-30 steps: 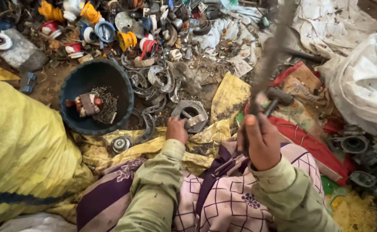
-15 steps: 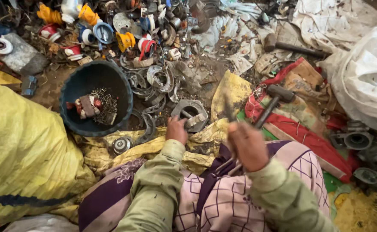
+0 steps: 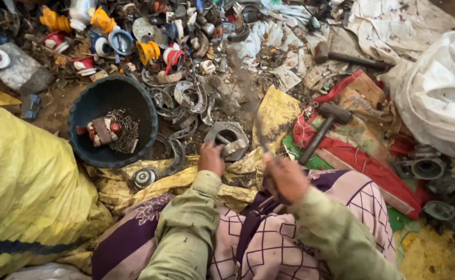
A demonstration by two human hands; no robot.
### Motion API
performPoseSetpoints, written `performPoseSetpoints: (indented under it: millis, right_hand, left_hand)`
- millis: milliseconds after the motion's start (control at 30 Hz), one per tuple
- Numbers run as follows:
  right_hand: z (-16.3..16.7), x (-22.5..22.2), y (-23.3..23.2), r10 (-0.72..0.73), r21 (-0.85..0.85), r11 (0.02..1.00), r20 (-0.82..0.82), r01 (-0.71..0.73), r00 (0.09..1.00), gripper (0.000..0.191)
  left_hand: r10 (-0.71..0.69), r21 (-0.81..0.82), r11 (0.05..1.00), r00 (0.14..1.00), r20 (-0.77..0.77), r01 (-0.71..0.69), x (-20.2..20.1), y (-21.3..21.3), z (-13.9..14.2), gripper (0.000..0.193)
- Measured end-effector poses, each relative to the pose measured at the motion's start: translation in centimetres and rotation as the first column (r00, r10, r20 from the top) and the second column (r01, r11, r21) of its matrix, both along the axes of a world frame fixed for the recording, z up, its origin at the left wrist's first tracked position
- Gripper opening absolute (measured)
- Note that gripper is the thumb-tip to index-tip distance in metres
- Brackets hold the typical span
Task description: The person sits on the floor and uses a hammer to repeatedly strike a metal piece placed on a metal stand, cutting it into smaller pieces. The person adjusts the metal piece between strikes to continue cutting it.
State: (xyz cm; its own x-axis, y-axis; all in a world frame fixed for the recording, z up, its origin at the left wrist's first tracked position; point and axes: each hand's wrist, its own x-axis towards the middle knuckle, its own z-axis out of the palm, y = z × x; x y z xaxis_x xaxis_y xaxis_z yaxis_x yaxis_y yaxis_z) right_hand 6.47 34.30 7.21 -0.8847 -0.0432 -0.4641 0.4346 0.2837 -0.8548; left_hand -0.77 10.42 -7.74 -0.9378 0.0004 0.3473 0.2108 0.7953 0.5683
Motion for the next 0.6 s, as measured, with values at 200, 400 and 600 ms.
performPoseSetpoints:
  millis: [200, 400, 600]
  right_hand:
    - [4.7, 0.9, 1.8, -0.224, -0.332, 0.943, -0.6, 0.015, 0.768, 0.043]
    - [-5.8, -0.5, -1.7, 0.234, 0.289, 0.937, -0.092, -0.199, 0.968, 0.05]
    - [0.9, -0.3, 0.7, -0.019, 0.04, 0.999, -0.222, 0.029, 0.975, 0.049]
  left_hand:
    - [0.012, 0.002, 1.0, 0.997, 0.073, -0.013, 0.0, 0.2, -0.2, 0.042]
    - [0.018, 0.034, 0.999, 0.997, 0.07, -0.021, 0.3, 0.1, 0.1, 0.043]
    - [0.014, -0.002, 1.0, 0.996, 0.091, -0.014, -0.1, 0.1, 0.1, 0.043]
